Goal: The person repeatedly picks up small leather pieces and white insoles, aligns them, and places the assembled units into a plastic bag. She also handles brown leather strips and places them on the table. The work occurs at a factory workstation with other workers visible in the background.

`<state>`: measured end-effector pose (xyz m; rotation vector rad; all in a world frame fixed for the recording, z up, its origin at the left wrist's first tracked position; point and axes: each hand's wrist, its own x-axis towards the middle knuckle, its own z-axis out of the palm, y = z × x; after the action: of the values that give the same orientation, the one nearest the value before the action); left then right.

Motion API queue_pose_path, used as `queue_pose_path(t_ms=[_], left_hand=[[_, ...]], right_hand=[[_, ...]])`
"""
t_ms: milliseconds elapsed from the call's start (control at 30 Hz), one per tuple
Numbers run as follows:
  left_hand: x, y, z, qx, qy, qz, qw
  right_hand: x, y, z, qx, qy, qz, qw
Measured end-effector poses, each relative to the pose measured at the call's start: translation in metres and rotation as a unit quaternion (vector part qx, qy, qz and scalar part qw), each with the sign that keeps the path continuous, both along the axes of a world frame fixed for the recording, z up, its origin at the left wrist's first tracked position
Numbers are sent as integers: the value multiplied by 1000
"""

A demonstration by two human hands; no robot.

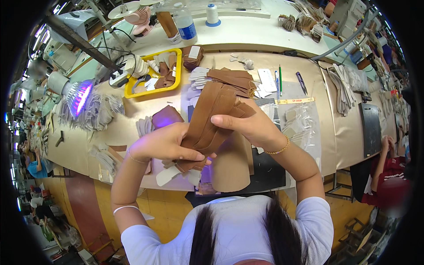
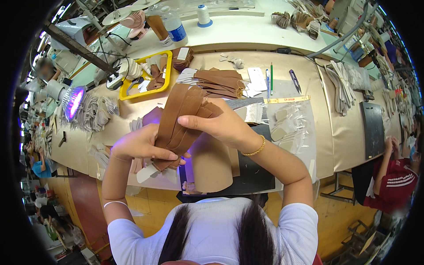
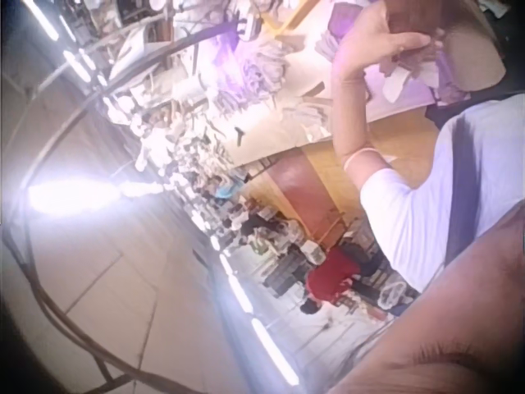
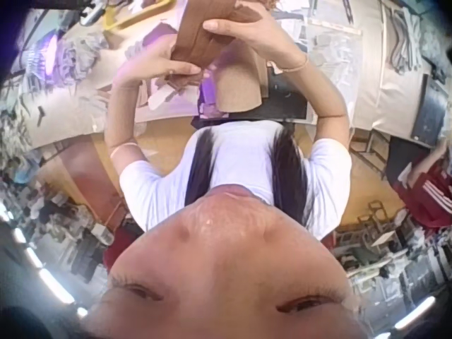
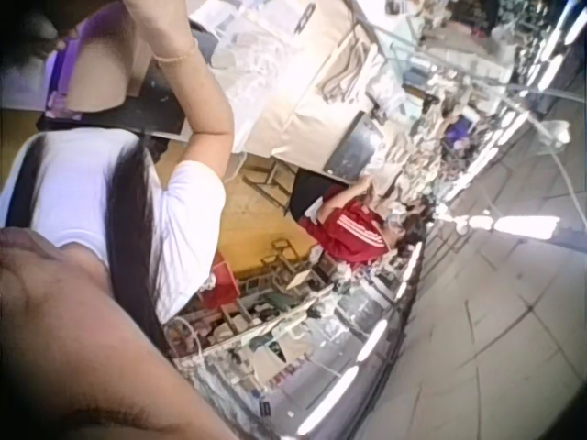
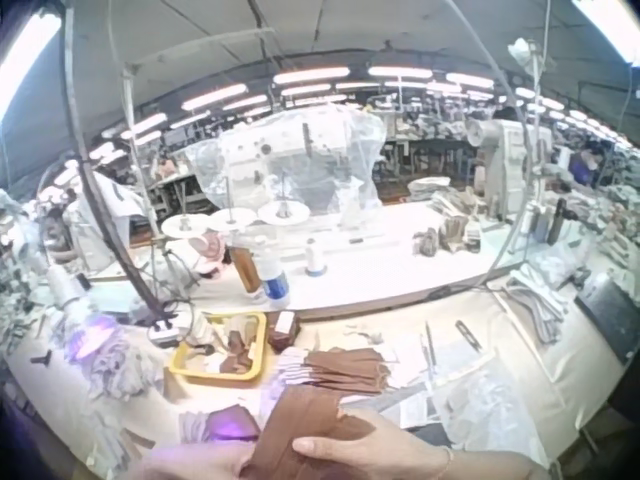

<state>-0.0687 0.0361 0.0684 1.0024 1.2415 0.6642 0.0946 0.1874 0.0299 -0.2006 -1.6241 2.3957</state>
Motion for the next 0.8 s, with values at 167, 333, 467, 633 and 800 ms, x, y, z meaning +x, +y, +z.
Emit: queue_pose_path(t_ms=[167, 333, 467, 633, 800], left_hand=[[-20, 31, -8, -89, -62, 12, 994], [-62, 69, -8, 33, -55, 67, 996], [-126, 111, -34, 89, -3, 52, 995], [-141, 152, -48, 4, 57, 24, 998], [-140, 159, -107, -43, 172, 8, 984]], right_hand=[[-4, 19, -16, -66, -26, -54, 996], [-24, 63, -10, -118, 18, -128, 985], [-40, 89, -21, -162, 49, -201, 965], [-41, 105, -69, -270, 25, -236, 933], [-34, 100, -117, -383, -50, -208, 899]])
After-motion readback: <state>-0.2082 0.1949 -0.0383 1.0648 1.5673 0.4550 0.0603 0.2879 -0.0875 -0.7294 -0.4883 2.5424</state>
